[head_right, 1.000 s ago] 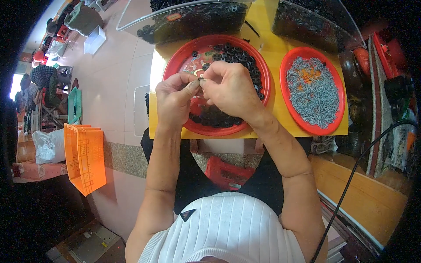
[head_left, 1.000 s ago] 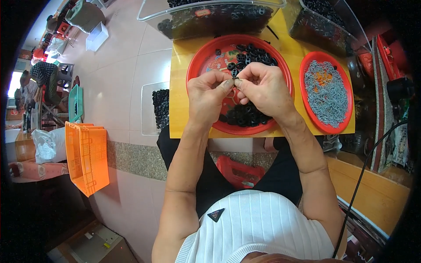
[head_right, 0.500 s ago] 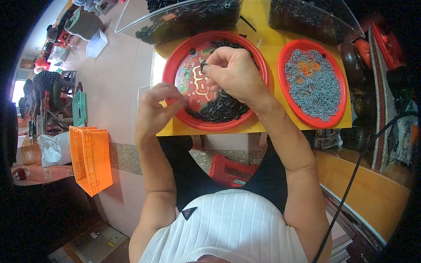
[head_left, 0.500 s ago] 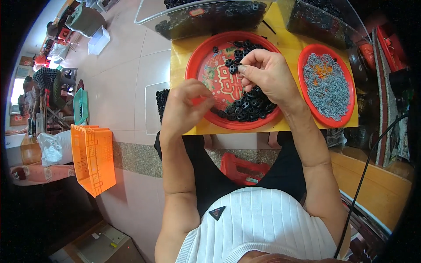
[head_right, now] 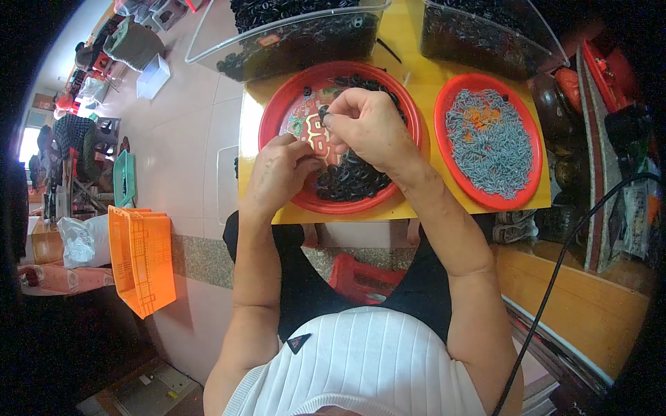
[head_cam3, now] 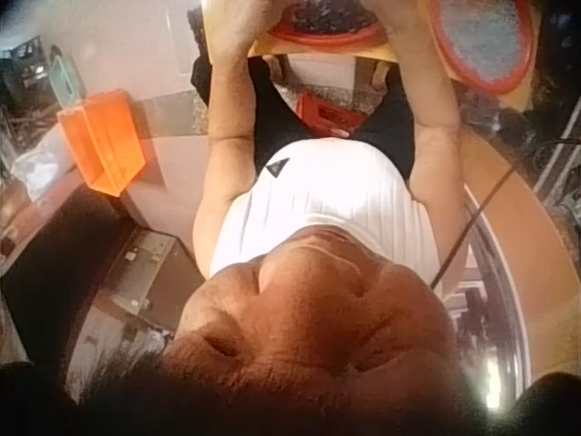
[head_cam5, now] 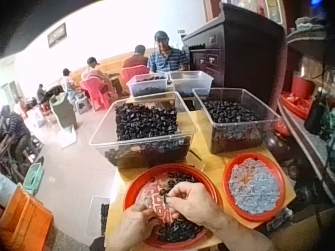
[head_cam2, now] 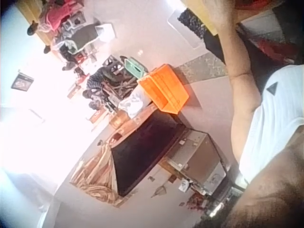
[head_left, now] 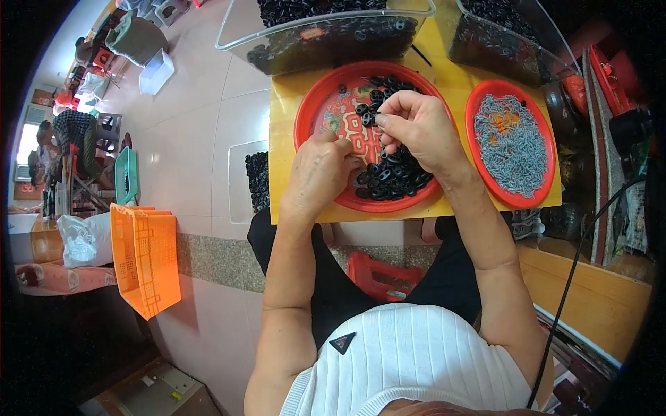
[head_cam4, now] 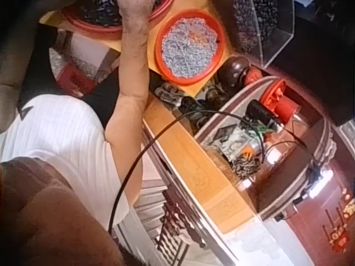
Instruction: The person assembles plastic cord locks by hand, taking plastic components and springs from trays and fitting them together.
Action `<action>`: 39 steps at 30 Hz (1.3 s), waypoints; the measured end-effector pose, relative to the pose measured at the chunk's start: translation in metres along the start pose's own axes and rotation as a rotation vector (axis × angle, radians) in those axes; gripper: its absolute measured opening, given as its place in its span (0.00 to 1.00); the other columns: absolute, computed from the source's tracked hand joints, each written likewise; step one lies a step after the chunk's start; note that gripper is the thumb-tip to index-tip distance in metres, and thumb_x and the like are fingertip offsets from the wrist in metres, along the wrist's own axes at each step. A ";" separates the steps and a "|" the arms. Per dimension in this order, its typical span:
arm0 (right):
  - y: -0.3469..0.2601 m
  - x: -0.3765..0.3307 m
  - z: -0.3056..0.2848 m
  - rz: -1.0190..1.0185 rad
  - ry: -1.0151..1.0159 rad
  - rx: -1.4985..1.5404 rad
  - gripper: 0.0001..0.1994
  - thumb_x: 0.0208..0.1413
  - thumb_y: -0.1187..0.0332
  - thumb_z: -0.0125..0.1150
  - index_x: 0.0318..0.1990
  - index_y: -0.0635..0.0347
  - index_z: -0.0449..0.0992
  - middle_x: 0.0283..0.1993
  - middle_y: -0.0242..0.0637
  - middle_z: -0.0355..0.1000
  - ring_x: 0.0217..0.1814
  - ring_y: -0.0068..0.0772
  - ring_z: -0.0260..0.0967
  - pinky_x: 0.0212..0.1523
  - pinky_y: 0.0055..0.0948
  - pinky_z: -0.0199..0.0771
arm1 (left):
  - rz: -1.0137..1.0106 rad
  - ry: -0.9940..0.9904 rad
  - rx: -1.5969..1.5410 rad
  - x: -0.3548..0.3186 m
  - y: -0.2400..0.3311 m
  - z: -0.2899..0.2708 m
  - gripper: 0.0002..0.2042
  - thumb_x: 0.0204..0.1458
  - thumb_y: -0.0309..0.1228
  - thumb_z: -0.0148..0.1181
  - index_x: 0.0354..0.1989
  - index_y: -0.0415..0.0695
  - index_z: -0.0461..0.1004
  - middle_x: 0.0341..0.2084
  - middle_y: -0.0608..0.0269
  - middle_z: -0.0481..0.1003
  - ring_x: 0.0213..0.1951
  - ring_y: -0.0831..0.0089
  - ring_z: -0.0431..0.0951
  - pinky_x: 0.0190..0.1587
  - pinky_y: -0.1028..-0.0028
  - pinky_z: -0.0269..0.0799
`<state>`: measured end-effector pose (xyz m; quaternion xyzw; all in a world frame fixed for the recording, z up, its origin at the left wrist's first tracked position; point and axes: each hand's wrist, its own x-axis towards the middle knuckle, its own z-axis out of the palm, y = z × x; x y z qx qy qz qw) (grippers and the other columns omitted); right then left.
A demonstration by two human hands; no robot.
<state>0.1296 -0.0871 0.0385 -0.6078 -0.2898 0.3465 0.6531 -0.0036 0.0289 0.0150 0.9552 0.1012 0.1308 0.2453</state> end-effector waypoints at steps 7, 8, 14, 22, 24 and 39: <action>-0.001 0.002 -0.003 -0.007 0.006 0.012 0.03 0.46 0.77 0.53 0.27 0.69 0.69 0.20 0.35 0.69 0.18 0.18 0.66 0.18 0.17 0.67 | 0.007 0.068 -0.056 -0.001 0.006 0.001 0.06 0.36 0.21 0.57 0.26 0.40 0.74 0.21 0.54 0.69 0.27 0.58 0.71 0.32 0.67 0.68; 0.000 0.002 -0.003 -0.007 0.007 0.012 0.03 0.46 0.77 0.53 0.27 0.69 0.69 0.20 0.35 0.69 0.18 0.18 0.66 0.18 0.17 0.67 | 0.031 0.057 -0.104 -0.001 0.007 -0.001 0.06 0.36 0.21 0.57 0.26 0.39 0.74 0.21 0.54 0.69 0.27 0.58 0.71 0.32 0.67 0.68; -0.001 0.003 -0.001 0.011 0.024 0.019 0.03 0.46 0.77 0.53 0.28 0.69 0.69 0.20 0.35 0.69 0.18 0.18 0.66 0.17 0.16 0.66 | 0.022 0.043 0.043 0.004 0.005 0.007 0.06 0.34 0.21 0.57 0.24 0.36 0.71 0.24 0.51 0.68 0.31 0.55 0.71 0.34 0.64 0.68; 0.001 0.002 -0.001 0.025 -0.018 0.037 0.04 0.46 0.76 0.53 0.29 0.68 0.70 0.20 0.34 0.68 0.18 0.18 0.66 0.18 0.16 0.67 | -0.013 0.246 -0.201 0.004 -0.002 0.010 0.08 0.41 0.18 0.52 0.32 0.37 0.71 0.24 0.54 0.72 0.26 0.63 0.73 0.28 0.67 0.68; 0.001 0.001 0.002 0.068 -0.046 0.182 0.04 0.47 0.75 0.54 0.29 0.67 0.69 0.20 0.34 0.68 0.18 0.19 0.66 0.18 0.16 0.67 | 0.011 0.298 -0.416 0.004 -0.003 0.009 0.09 0.44 0.18 0.51 0.35 0.37 0.71 0.25 0.55 0.73 0.26 0.67 0.74 0.27 0.69 0.68; 0.010 0.001 0.008 0.111 -0.134 0.513 0.03 0.48 0.74 0.54 0.30 0.64 0.69 0.24 0.33 0.69 0.21 0.19 0.66 0.19 0.17 0.67 | -0.263 0.287 -1.492 0.006 0.018 0.005 0.10 0.41 0.16 0.57 0.35 0.33 0.70 0.27 0.57 0.74 0.27 0.74 0.75 0.30 0.79 0.72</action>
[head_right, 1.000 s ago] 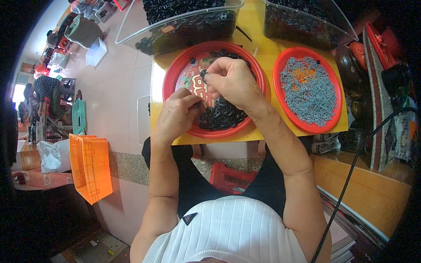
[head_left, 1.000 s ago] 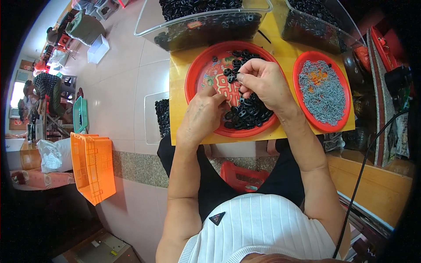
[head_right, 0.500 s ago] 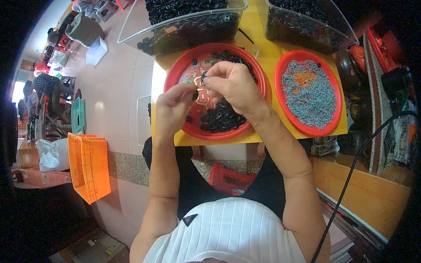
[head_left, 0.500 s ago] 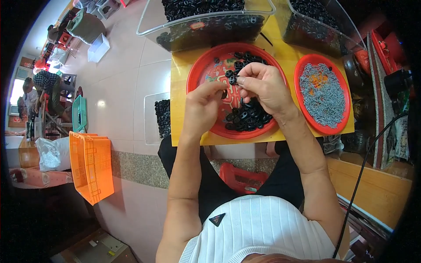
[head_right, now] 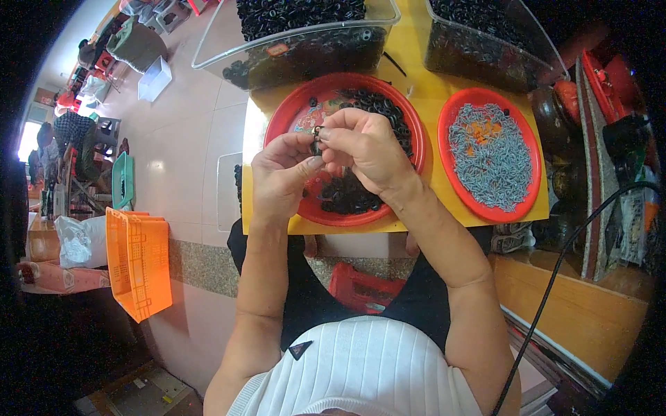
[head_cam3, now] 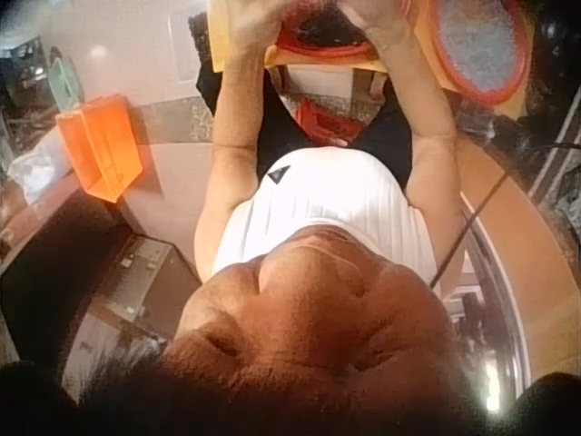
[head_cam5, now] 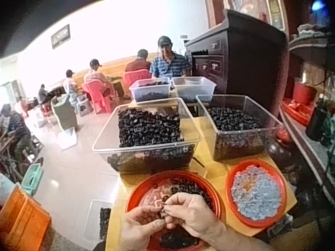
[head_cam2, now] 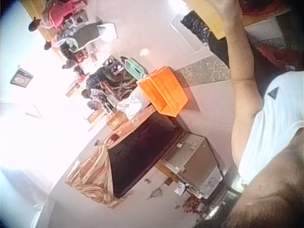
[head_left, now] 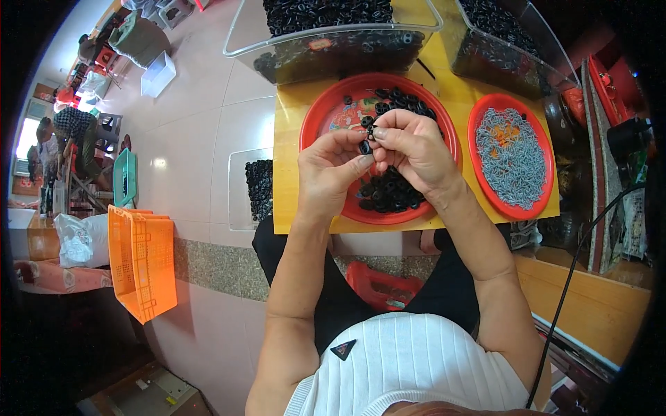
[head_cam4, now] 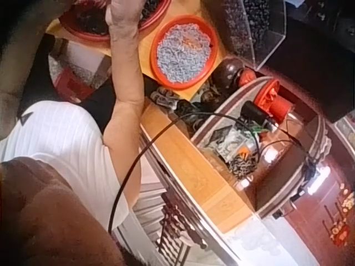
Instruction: The person assembles plastic cord locks by hand, taking plastic components and springs from trays and fitting them together.
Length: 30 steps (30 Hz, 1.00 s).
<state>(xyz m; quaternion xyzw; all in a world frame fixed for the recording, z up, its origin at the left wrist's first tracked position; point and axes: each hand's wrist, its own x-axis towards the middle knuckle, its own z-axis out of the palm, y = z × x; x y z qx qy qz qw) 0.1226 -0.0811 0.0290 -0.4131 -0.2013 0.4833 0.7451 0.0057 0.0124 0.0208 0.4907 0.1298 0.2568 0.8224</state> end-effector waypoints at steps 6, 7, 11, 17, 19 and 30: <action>-0.002 -0.002 0.000 -0.026 0.010 0.034 0.03 0.49 0.75 0.52 0.31 0.65 0.68 0.25 0.35 0.69 0.21 0.20 0.66 0.20 0.19 0.69 | 0.058 0.023 -0.004 -0.002 -0.003 0.001 0.08 0.40 0.14 0.57 0.31 0.33 0.70 0.26 0.56 0.74 0.27 0.74 0.75 0.31 0.78 0.73; -0.002 -0.003 -0.001 -0.023 0.008 0.038 0.03 0.50 0.75 0.51 0.32 0.65 0.68 0.25 0.36 0.69 0.22 0.20 0.67 0.22 0.19 0.71 | 0.062 0.043 0.043 -0.002 -0.004 0.000 0.08 0.40 0.14 0.57 0.31 0.33 0.70 0.26 0.57 0.74 0.28 0.75 0.75 0.32 0.79 0.72; -0.004 -0.002 -0.002 -0.047 0.053 0.022 0.03 0.50 0.75 0.51 0.32 0.64 0.68 0.25 0.35 0.69 0.22 0.20 0.67 0.22 0.18 0.70 | 0.108 0.084 0.183 -0.005 -0.006 0.005 0.10 0.41 0.14 0.55 0.35 0.33 0.71 0.27 0.59 0.74 0.30 0.78 0.74 0.33 0.80 0.72; -0.006 -0.003 0.001 -0.082 0.084 0.033 0.03 0.50 0.74 0.51 0.32 0.64 0.68 0.25 0.35 0.69 0.22 0.20 0.67 0.22 0.17 0.70 | 0.048 -0.068 0.184 -0.005 -0.001 0.008 0.13 0.42 0.15 0.56 0.39 0.34 0.70 0.28 0.59 0.74 0.29 0.78 0.73 0.31 0.81 0.71; -0.008 -0.004 0.001 -0.055 0.056 0.027 0.03 0.50 0.74 0.52 0.32 0.65 0.68 0.24 0.34 0.68 0.21 0.20 0.66 0.21 0.16 0.69 | -0.002 -0.071 0.110 -0.004 -0.002 0.001 0.13 0.42 0.16 0.57 0.39 0.34 0.70 0.27 0.60 0.74 0.28 0.78 0.73 0.30 0.81 0.71; -0.020 -0.017 0.017 -0.119 0.110 -0.404 0.02 0.47 0.77 0.53 0.27 0.65 0.69 0.19 0.29 0.65 0.17 0.14 0.61 0.15 0.13 0.62 | 0.063 -0.055 -0.147 -0.001 -0.006 -0.013 0.14 0.40 0.19 0.61 0.38 0.36 0.70 0.26 0.60 0.74 0.26 0.77 0.74 0.27 0.81 0.71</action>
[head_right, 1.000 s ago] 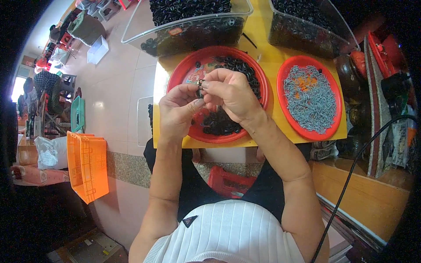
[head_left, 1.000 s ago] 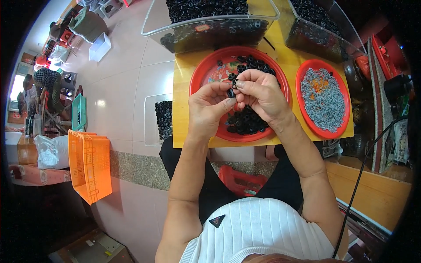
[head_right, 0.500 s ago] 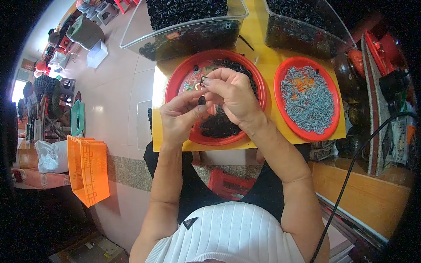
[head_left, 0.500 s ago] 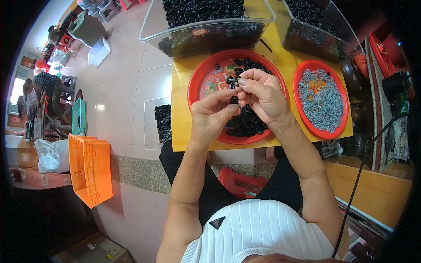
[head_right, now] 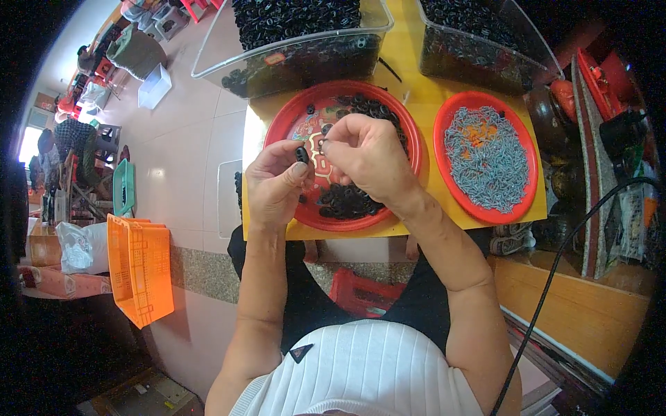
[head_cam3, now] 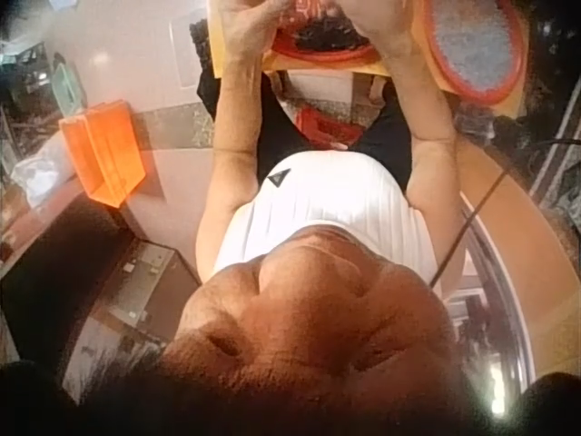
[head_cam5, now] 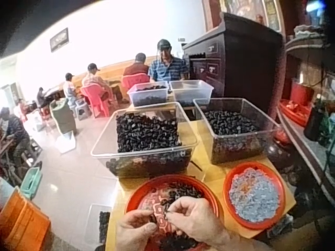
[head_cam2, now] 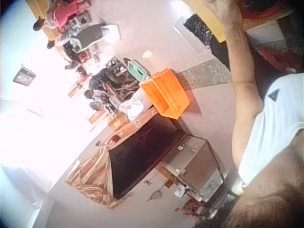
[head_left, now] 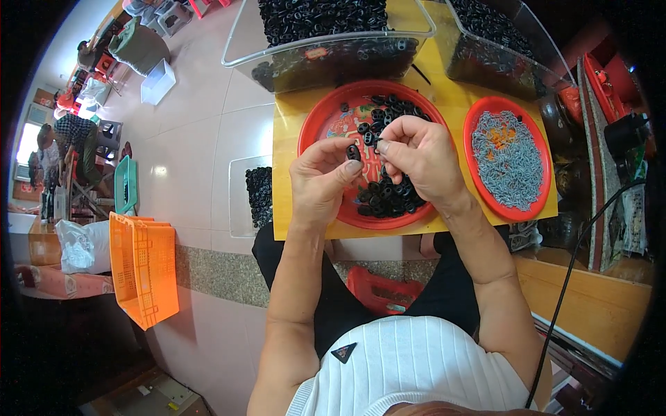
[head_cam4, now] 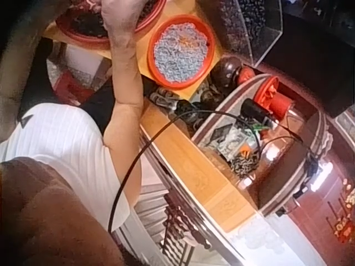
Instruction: The person assembles plastic cord locks by hand, taking plastic components and springs from trays and fitting them together.
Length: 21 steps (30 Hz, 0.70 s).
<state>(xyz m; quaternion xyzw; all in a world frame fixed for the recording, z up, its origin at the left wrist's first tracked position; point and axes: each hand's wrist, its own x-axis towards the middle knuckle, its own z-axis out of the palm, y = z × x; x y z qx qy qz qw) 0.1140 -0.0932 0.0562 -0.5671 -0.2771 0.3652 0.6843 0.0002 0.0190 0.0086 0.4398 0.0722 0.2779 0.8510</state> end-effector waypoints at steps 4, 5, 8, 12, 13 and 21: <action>0.000 0.000 -0.001 0.034 -0.002 -0.055 0.02 0.47 0.76 0.54 0.27 0.65 0.69 0.19 0.29 0.65 0.17 0.14 0.61 0.15 0.13 0.61 | 0.019 0.003 0.017 0.000 -0.001 0.001 0.14 0.39 0.19 0.62 0.38 0.36 0.70 0.26 0.60 0.74 0.27 0.77 0.74 0.29 0.81 0.72; 0.001 0.000 -0.001 0.038 -0.011 -0.056 0.02 0.46 0.76 0.54 0.27 0.65 0.69 0.19 0.29 0.65 0.17 0.13 0.61 0.15 0.13 0.61 | 0.031 -0.004 0.028 0.000 -0.001 0.001 0.14 0.39 0.19 0.62 0.37 0.36 0.70 0.26 0.60 0.74 0.27 0.78 0.74 0.29 0.81 0.72; 0.001 -0.001 -0.001 0.032 -0.006 -0.085 0.02 0.46 0.76 0.54 0.26 0.65 0.69 0.19 0.29 0.66 0.16 0.13 0.61 0.15 0.13 0.61 | 0.032 -0.002 0.016 0.000 0.000 0.003 0.14 0.39 0.19 0.62 0.37 0.36 0.70 0.27 0.60 0.74 0.27 0.78 0.74 0.30 0.81 0.72; -0.001 -0.001 0.000 0.042 0.001 -0.108 0.02 0.46 0.76 0.54 0.26 0.64 0.69 0.18 0.29 0.66 0.16 0.13 0.61 0.15 0.13 0.61 | 0.009 -0.008 0.031 -0.001 0.000 0.001 0.14 0.38 0.19 0.62 0.37 0.36 0.70 0.28 0.60 0.74 0.28 0.78 0.73 0.31 0.81 0.72; -0.001 -0.001 0.000 0.046 0.000 -0.124 0.02 0.46 0.75 0.54 0.26 0.64 0.69 0.18 0.28 0.66 0.16 0.13 0.60 0.15 0.12 0.60 | 0.020 -0.006 0.042 -0.001 0.000 0.003 0.15 0.38 0.19 0.62 0.37 0.36 0.70 0.29 0.61 0.74 0.29 0.78 0.73 0.32 0.82 0.72; -0.003 -0.001 0.000 0.039 -0.002 -0.177 0.02 0.46 0.75 0.54 0.25 0.63 0.69 0.18 0.28 0.65 0.15 0.12 0.60 0.15 0.12 0.60 | 0.026 0.003 0.128 -0.002 -0.001 0.003 0.15 0.38 0.18 0.62 0.37 0.36 0.70 0.31 0.62 0.73 0.31 0.79 0.72 0.33 0.82 0.71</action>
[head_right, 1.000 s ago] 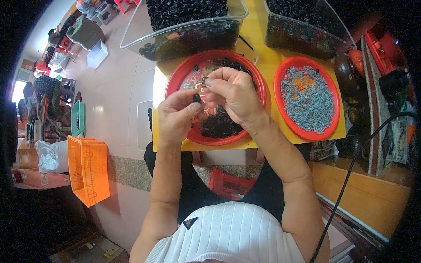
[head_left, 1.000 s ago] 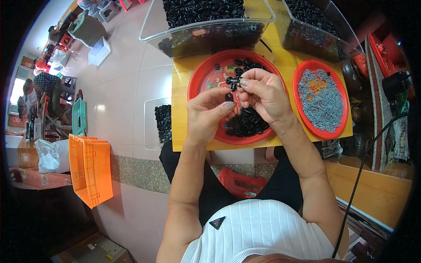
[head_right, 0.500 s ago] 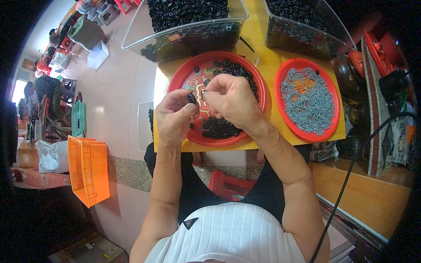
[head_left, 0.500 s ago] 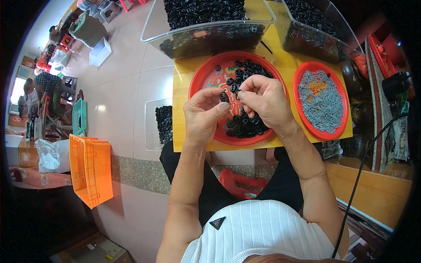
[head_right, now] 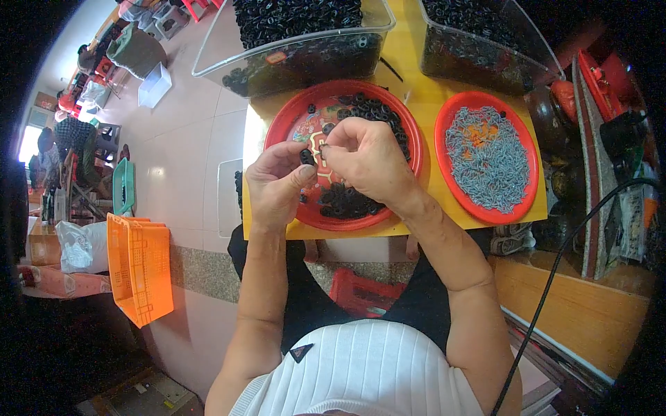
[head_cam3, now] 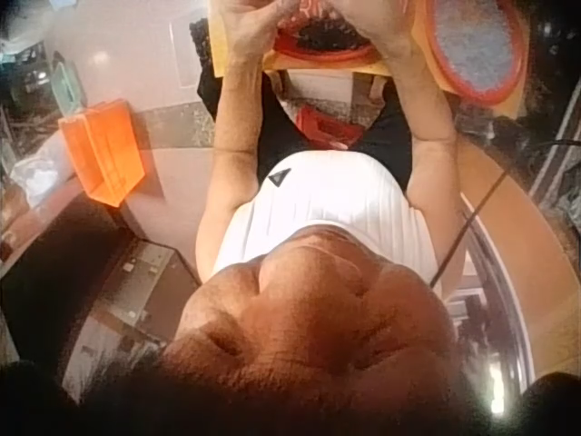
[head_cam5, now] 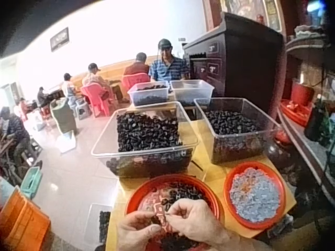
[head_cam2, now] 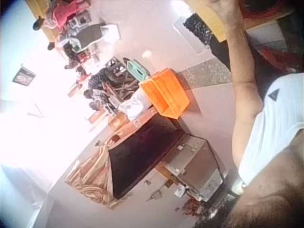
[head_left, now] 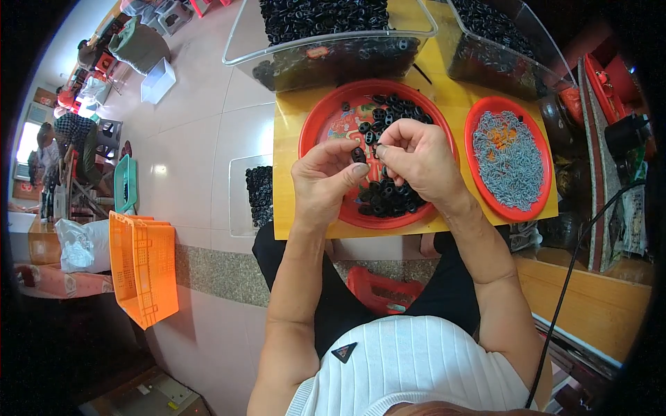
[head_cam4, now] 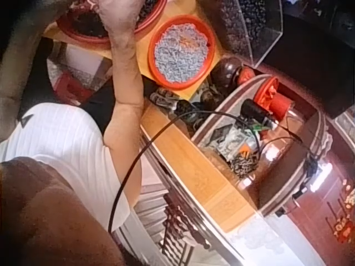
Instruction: The person assembles plastic cord locks by hand, taking plastic components and springs from trays and fitting them together.
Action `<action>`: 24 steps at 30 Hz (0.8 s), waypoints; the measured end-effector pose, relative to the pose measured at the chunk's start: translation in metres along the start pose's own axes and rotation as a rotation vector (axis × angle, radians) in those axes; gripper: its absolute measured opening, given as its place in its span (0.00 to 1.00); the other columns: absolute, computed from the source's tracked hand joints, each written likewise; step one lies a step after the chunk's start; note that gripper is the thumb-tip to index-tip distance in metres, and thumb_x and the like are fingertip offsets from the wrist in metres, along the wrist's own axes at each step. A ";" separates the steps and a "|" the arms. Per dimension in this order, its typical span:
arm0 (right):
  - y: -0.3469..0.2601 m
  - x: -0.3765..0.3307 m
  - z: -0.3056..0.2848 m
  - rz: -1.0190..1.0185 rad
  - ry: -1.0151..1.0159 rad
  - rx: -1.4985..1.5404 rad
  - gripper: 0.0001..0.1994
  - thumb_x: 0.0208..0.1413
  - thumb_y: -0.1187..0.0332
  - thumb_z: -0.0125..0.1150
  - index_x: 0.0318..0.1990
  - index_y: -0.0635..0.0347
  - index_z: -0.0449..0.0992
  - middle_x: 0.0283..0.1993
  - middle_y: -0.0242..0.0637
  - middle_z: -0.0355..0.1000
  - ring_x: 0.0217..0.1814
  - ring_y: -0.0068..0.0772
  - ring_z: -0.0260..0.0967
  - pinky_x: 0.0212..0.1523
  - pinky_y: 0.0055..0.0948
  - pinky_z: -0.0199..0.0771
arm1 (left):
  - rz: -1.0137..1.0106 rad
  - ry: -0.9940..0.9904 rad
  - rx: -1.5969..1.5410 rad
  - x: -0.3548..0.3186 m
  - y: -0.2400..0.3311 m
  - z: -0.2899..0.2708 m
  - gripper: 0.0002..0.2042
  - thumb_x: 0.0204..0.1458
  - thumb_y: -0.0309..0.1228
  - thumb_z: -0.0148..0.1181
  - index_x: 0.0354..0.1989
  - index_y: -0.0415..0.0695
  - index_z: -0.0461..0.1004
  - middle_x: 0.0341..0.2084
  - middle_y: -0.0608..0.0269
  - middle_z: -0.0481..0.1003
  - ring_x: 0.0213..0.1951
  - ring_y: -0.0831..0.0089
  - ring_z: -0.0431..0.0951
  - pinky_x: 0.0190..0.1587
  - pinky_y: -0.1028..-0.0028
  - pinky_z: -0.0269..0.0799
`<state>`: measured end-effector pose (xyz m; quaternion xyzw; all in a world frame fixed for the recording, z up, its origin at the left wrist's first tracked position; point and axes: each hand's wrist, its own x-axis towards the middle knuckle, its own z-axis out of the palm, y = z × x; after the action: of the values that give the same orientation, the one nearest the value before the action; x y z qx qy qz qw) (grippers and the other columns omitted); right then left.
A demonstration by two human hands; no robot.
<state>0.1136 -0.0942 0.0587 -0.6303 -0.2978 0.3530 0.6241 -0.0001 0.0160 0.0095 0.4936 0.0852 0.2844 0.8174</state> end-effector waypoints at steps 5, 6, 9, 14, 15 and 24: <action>0.004 0.001 0.001 -0.068 0.015 -0.042 0.02 0.46 0.75 0.54 0.25 0.63 0.69 0.18 0.27 0.65 0.16 0.11 0.60 0.15 0.12 0.60 | 0.027 0.014 0.046 0.000 0.001 0.001 0.14 0.39 0.17 0.62 0.37 0.35 0.70 0.29 0.62 0.73 0.30 0.79 0.72 0.32 0.82 0.71; 0.003 0.001 0.001 -0.068 0.016 -0.042 0.02 0.46 0.75 0.54 0.25 0.63 0.69 0.18 0.27 0.65 0.16 0.11 0.60 0.15 0.12 0.60 | 0.027 0.012 0.046 0.000 0.001 0.000 0.14 0.39 0.17 0.62 0.37 0.35 0.70 0.29 0.62 0.73 0.30 0.79 0.72 0.32 0.82 0.71; 0.002 0.000 0.002 -0.061 0.016 -0.033 0.02 0.46 0.75 0.54 0.25 0.63 0.69 0.18 0.27 0.65 0.16 0.11 0.60 0.15 0.12 0.60 | 0.014 0.005 0.052 0.000 0.000 -0.002 0.15 0.39 0.18 0.61 0.38 0.36 0.70 0.28 0.62 0.73 0.30 0.79 0.72 0.32 0.82 0.71; 0.005 0.000 0.001 -0.077 0.026 -0.059 0.02 0.46 0.76 0.54 0.26 0.63 0.69 0.19 0.27 0.66 0.16 0.11 0.61 0.15 0.12 0.60 | -0.044 -0.031 -0.101 0.000 0.000 0.000 0.14 0.40 0.19 0.60 0.38 0.37 0.69 0.26 0.60 0.73 0.26 0.77 0.73 0.29 0.79 0.72; 0.004 0.000 0.000 -0.079 0.033 -0.054 0.02 0.46 0.76 0.54 0.26 0.63 0.69 0.19 0.27 0.66 0.16 0.11 0.61 0.15 0.12 0.60 | -0.047 -0.037 -0.096 0.001 -0.001 0.000 0.14 0.40 0.19 0.60 0.38 0.37 0.69 0.26 0.60 0.73 0.26 0.77 0.73 0.29 0.79 0.72; 0.000 -0.001 -0.003 -0.049 0.038 -0.062 0.05 0.42 0.73 0.56 0.26 0.67 0.70 0.21 0.30 0.68 0.24 0.15 0.64 0.23 0.19 0.65 | -0.047 -0.049 -0.150 0.001 -0.002 -0.002 0.13 0.42 0.22 0.59 0.39 0.39 0.69 0.23 0.57 0.72 0.24 0.71 0.71 0.25 0.79 0.67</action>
<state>0.1152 -0.0971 0.0587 -0.6485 -0.3121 0.3160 0.6182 0.0006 0.0173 0.0067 0.4357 0.0554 0.2586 0.8604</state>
